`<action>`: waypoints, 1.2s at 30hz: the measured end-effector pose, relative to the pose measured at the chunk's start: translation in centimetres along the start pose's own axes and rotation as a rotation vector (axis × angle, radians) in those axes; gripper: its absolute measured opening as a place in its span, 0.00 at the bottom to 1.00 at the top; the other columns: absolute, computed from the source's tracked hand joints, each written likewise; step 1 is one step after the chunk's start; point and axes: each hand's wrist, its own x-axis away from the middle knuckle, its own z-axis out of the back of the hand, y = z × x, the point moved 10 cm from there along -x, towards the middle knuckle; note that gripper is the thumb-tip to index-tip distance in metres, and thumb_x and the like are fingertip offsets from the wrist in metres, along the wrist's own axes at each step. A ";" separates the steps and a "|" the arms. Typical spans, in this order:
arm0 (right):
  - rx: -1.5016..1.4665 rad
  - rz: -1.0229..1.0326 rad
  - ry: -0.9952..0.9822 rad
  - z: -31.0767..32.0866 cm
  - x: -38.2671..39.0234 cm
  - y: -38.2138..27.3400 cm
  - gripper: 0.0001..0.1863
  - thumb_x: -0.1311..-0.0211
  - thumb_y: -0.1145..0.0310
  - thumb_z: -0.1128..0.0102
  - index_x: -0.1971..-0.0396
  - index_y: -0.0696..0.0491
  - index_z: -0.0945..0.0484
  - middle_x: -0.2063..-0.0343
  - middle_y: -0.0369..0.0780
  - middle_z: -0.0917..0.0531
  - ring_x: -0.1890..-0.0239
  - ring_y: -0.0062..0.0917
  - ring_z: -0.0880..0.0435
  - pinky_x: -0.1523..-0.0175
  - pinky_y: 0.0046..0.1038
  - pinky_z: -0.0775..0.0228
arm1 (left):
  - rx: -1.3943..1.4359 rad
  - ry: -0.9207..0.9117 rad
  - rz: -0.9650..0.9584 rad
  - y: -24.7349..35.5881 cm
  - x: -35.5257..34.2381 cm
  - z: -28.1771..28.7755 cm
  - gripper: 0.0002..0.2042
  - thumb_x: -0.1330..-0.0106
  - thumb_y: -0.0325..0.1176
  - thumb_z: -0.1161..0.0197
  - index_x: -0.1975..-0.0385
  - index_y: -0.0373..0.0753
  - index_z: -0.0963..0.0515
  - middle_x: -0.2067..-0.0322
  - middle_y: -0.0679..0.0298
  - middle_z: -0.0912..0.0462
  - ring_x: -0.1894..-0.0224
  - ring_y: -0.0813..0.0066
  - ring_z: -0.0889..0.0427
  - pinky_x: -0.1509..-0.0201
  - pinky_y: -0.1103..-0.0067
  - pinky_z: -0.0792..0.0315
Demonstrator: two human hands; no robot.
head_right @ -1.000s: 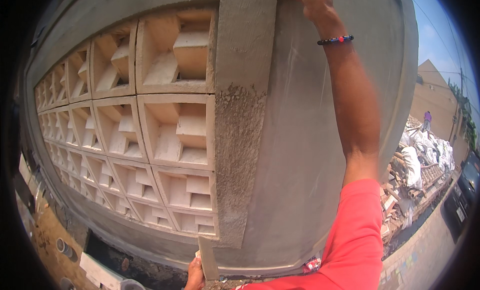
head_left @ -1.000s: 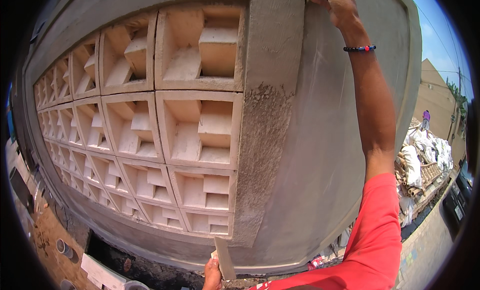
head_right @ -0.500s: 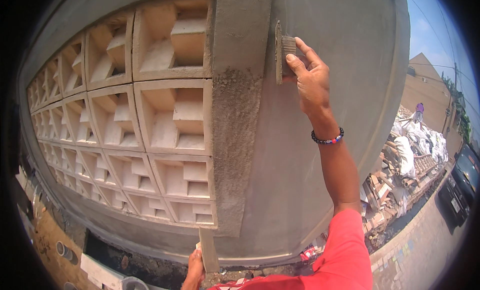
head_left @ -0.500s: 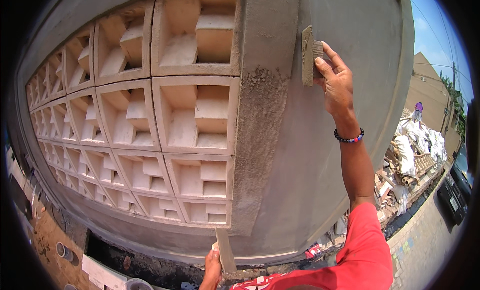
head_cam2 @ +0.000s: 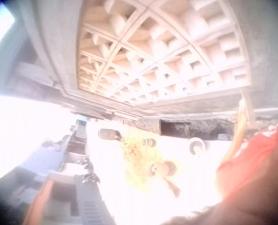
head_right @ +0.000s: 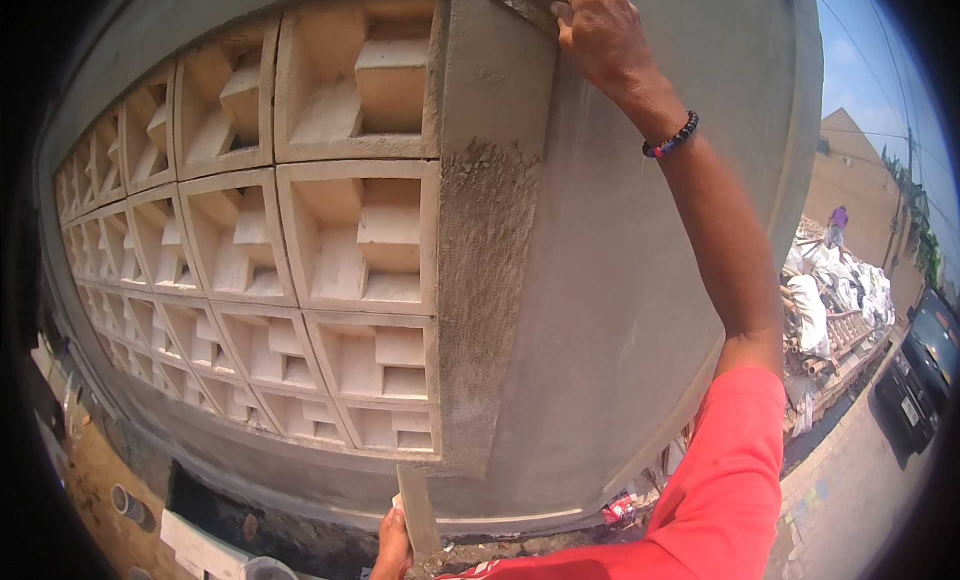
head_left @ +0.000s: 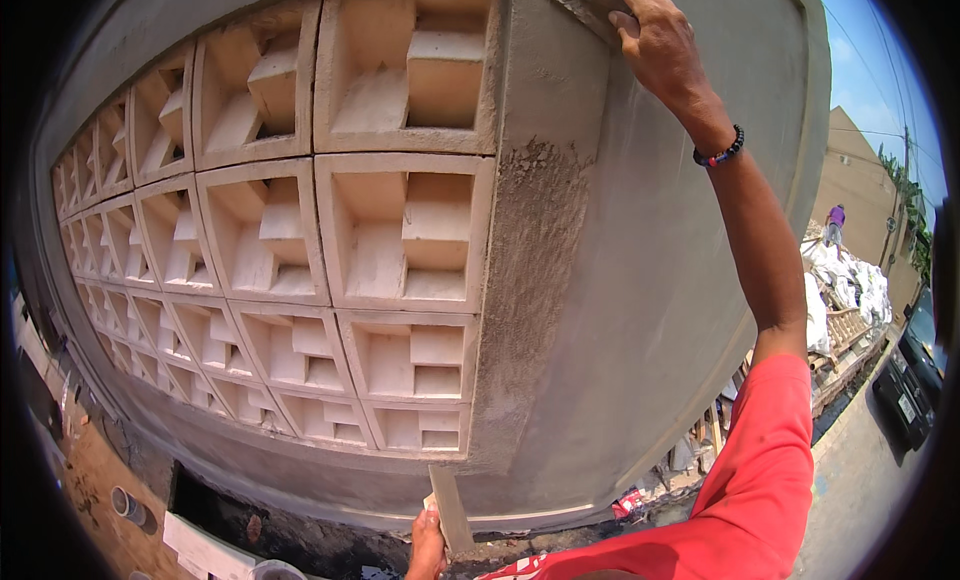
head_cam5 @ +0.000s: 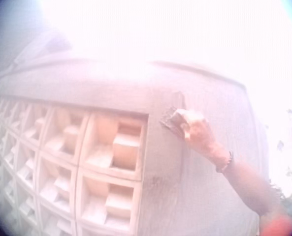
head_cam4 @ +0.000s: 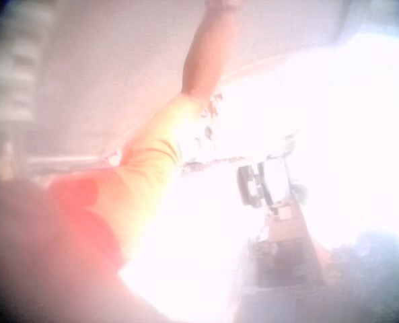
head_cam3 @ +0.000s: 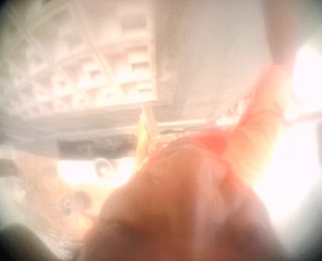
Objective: The person applies plaster to a decorative lattice wall using a trowel and hawk. They repeatedly scoop plaster from the hawk and smooth it onto the wall surface, working along the edges of the lattice pattern.
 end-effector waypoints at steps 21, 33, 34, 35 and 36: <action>-0.448 -0.129 -0.144 2.2 8.3 -4.6 0.19 0.43 0.79 0.45 0.49 0.54 0.25 0.58 0.43 0.18 0.54 0.34 0.21 0.46 0.28 0.30 | -0.080 0.084 0.029 -0.2 0.9 -0.3 0.19 0.29 0.47 0.51 0.52 0.36 0.28 0.66 0.64 0.22 0.68 0.77 0.25 0.67 0.79 0.31; -1.146 -0.786 0.143 -4.5 1.4 10.8 0.23 0.40 0.73 0.46 0.44 0.61 0.32 0.50 0.49 0.25 0.55 0.33 0.20 0.60 0.31 0.19 | -0.072 0.053 -0.015 -0.1 1.1 -0.4 0.25 0.30 0.50 0.51 0.45 0.35 0.31 0.57 0.60 0.22 0.57 0.69 0.22 0.52 0.72 0.27; -1.169 -0.807 0.151 -4.9 2.1 9.9 0.24 0.40 0.73 0.46 0.43 0.61 0.32 0.49 0.50 0.26 0.55 0.35 0.21 0.61 0.32 0.19 | -0.070 0.069 -0.009 0.0 1.6 -0.3 0.25 0.30 0.51 0.51 0.45 0.35 0.31 0.57 0.60 0.22 0.56 0.69 0.22 0.52 0.72 0.27; -1.176 -0.823 0.156 -4.1 2.9 8.7 0.24 0.40 0.73 0.46 0.43 0.62 0.33 0.47 0.51 0.27 0.54 0.36 0.21 0.61 0.33 0.19 | -0.065 0.066 -0.002 0.1 1.6 -0.9 0.25 0.30 0.51 0.51 0.45 0.36 0.31 0.56 0.60 0.22 0.56 0.69 0.22 0.51 0.72 0.27; -1.185 -0.847 0.167 -3.0 4.3 7.4 0.25 0.40 0.73 0.46 0.42 0.62 0.34 0.46 0.52 0.28 0.54 0.37 0.21 0.61 0.34 0.18 | -0.053 0.063 0.029 0.2 1.9 -1.6 0.25 0.30 0.51 0.50 0.45 0.36 0.31 0.56 0.60 0.22 0.55 0.69 0.23 0.50 0.71 0.28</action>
